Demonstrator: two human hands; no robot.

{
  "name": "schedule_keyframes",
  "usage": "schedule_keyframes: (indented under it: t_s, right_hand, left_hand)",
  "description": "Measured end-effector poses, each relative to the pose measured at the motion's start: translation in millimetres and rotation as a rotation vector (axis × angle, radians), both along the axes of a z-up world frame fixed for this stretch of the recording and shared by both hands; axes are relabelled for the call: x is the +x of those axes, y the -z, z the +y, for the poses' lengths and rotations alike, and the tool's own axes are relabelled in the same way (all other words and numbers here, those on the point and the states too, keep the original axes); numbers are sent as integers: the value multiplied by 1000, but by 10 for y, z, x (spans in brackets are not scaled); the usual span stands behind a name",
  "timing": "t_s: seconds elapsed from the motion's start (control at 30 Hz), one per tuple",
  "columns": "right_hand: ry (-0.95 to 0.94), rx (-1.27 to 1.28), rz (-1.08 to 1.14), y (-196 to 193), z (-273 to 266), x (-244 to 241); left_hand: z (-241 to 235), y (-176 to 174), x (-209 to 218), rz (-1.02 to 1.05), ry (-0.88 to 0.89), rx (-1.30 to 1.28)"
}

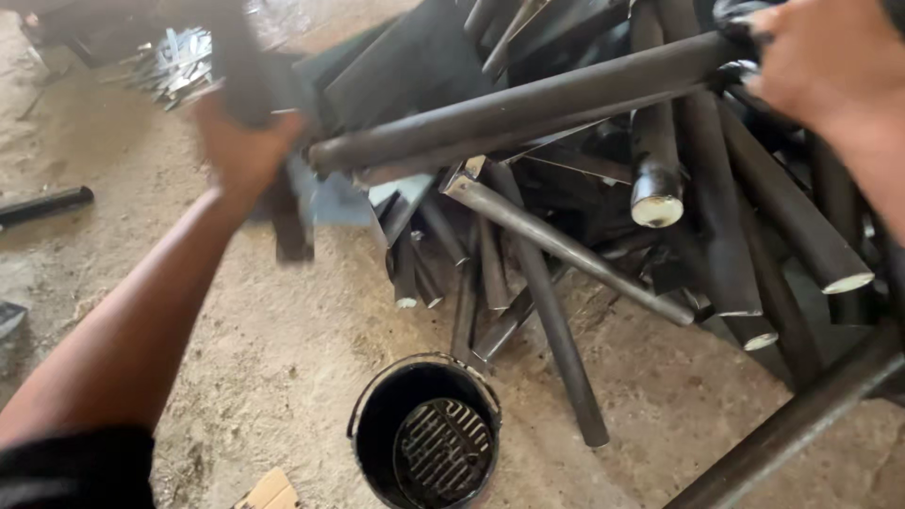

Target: The person applies black paint to metal tubes and plates by hand using a cloth. They pick up components from piles, dip the cloth into a bucket of paint, and rub the paint over the surfaces before placing the parts back on the floor.

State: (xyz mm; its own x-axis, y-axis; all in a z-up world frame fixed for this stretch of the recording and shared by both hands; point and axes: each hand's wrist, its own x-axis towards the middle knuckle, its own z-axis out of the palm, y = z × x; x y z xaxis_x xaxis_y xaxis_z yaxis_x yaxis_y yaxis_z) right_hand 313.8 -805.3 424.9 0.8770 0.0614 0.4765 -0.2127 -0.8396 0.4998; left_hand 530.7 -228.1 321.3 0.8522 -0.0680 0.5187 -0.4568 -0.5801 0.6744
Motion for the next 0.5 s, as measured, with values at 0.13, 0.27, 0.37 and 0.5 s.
schedule_keyframes:
  t_s: [0.13,0.27,0.37,0.5]
  right_hand:
    - [-18,39,40,17,111,333]
    - [-18,73,108,101,103,644]
    - [-53,102,134,202,132,721]
    - [-69,133,55,289,18,732]
  left_hand:
    - [1254,-24,-4,-171,-53,-259]
    - [2173,-69,-440,-247,-124,-336]
    - [2770,-142,-1195,-270,-165,-351]
    - [3099,-151,-2233,-289,-180,-379]
